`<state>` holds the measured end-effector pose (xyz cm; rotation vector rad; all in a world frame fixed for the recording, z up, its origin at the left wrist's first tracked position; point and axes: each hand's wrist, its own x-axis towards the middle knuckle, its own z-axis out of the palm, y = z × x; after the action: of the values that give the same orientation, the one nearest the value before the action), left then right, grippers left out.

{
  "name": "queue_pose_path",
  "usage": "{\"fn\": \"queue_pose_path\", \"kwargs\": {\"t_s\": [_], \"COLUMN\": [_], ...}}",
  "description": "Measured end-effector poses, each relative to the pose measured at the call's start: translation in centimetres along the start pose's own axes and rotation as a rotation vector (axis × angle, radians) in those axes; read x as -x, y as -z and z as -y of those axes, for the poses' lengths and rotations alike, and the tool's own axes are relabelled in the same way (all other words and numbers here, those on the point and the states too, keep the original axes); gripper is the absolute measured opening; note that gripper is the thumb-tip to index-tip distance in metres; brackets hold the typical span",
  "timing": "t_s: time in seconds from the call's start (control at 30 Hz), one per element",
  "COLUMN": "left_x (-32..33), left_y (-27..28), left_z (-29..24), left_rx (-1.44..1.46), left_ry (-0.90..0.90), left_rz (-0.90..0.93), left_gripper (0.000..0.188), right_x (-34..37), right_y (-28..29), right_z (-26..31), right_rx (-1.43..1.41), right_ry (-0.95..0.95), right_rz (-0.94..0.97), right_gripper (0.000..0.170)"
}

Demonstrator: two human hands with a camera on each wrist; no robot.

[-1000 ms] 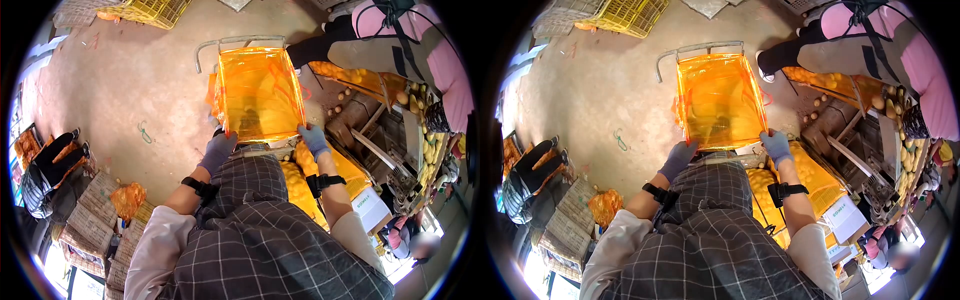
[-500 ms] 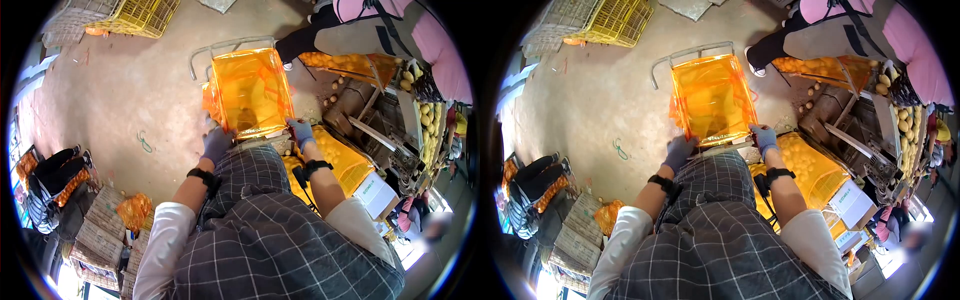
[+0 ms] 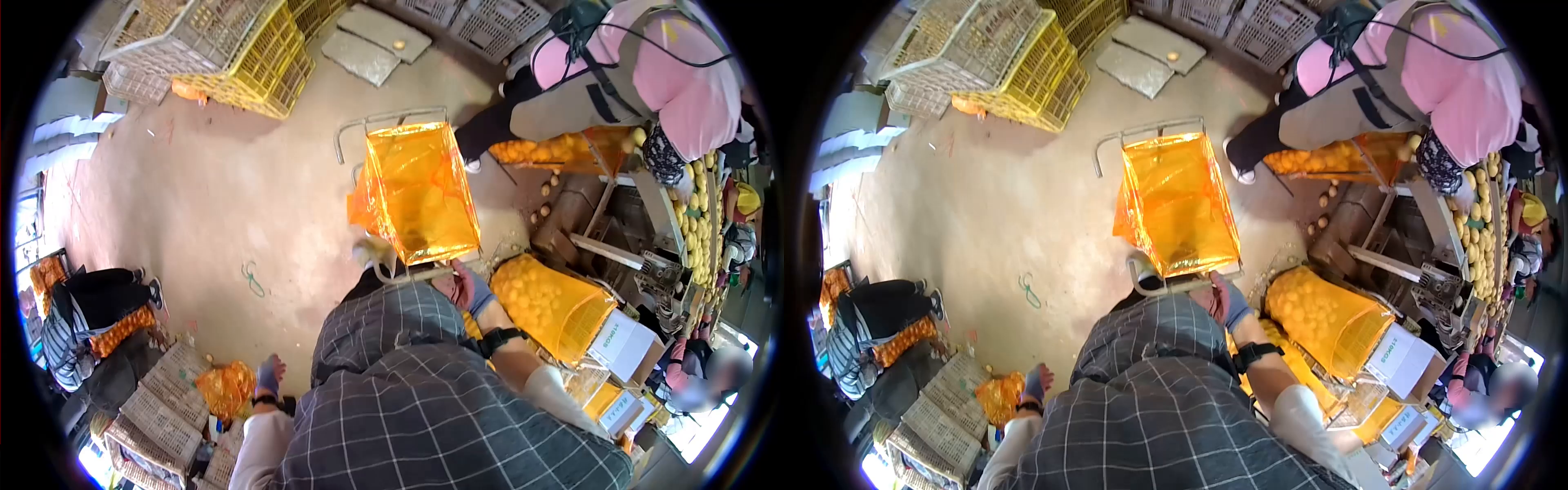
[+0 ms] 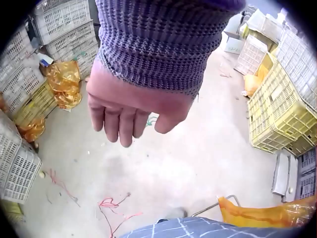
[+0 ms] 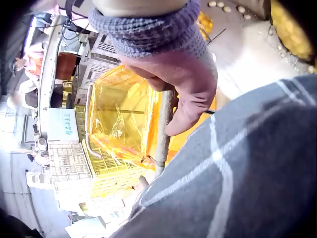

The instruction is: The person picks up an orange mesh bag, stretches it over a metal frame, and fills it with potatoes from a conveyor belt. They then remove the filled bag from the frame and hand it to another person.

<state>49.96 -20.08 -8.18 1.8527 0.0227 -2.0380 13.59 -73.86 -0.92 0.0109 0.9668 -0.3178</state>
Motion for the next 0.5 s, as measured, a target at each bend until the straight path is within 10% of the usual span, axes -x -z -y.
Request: {"fn": "queue_pose_path", "kwargs": {"t_s": [0.1,0.17,0.23,0.3,0.37,0.5], "left_x": [0.3,-7.9,-7.2,-4.0,-2.0,5.3], "left_y": [-1.8,6.0,7.2,3.9,1.3,-5.6], "left_z": [-3.9,1.7,-8.1,-21.8,-31.2,-40.1], "left_rx": [0.25,-0.959,-0.779,-0.236,-0.082,-0.062], "left_ry": [0.249,-0.238,-0.345,-0.419,-0.655,-0.972], "left_rz": [-0.412,-0.33,-0.492,-0.622,-0.593,-0.526], "left_gripper": [0.018,0.02,0.017,0.023,0.025,0.026], "right_x": [-1.7,-4.9,-8.5,-14.4,-17.0,-21.7], "right_y": [-1.6,-3.7,-6.4,-11.3,-15.3,-18.4], "right_z": [0.3,0.4,1.2,2.0,3.0,3.6], "right_rx": [-0.043,0.533,1.326,-0.13,0.074,0.352], "right_ry": [-0.041,0.232,0.686,0.129,0.266,0.32], "right_rz": [-0.051,0.175,0.327,0.145,0.306,-0.116], "right_gripper": [0.039,0.036,0.034,0.048,0.038,0.048]}}
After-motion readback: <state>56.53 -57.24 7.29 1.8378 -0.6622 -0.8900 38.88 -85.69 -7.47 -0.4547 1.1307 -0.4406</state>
